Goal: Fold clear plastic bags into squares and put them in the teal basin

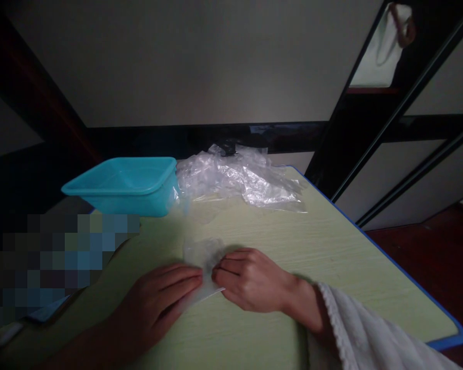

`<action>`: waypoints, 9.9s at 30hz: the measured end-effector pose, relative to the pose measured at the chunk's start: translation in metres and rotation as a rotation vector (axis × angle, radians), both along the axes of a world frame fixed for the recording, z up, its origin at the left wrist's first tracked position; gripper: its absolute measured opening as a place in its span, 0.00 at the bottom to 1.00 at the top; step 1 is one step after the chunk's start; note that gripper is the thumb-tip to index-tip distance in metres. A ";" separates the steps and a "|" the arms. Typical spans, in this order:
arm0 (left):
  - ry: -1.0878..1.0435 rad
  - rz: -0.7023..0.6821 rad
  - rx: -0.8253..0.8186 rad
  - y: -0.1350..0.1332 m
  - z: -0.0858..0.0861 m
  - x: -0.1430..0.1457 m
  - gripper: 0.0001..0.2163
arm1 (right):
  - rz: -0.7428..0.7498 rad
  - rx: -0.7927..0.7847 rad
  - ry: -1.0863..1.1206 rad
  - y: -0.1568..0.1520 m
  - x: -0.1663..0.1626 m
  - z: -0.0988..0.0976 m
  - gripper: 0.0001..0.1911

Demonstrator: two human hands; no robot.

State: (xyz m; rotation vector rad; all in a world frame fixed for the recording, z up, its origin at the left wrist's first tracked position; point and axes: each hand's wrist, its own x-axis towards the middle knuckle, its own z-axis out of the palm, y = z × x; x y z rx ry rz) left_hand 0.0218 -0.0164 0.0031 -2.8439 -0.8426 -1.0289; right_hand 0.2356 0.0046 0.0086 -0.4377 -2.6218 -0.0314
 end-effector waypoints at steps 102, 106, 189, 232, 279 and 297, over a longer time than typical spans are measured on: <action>0.350 -0.022 -0.279 -0.002 -0.004 -0.001 0.27 | -0.451 -0.856 0.343 0.001 -0.018 -0.006 0.13; 0.414 -0.026 -0.312 -0.003 -0.005 -0.002 0.30 | -0.446 -0.856 0.352 0.001 -0.019 -0.007 0.14; 0.356 -0.037 -0.348 0.005 -0.003 -0.017 0.37 | -0.220 -0.329 -0.221 -0.003 -0.003 0.003 0.44; -0.245 0.081 -0.438 0.006 0.010 -0.005 0.09 | -0.264 -0.492 0.329 -0.005 -0.007 0.010 0.07; -0.694 0.286 -1.374 0.008 0.011 -0.001 0.11 | -0.084 -1.148 0.655 -0.004 -0.014 0.004 0.11; -0.757 0.183 -1.121 0.010 0.016 -0.003 0.23 | -0.309 -1.120 0.597 -0.004 -0.016 0.004 0.18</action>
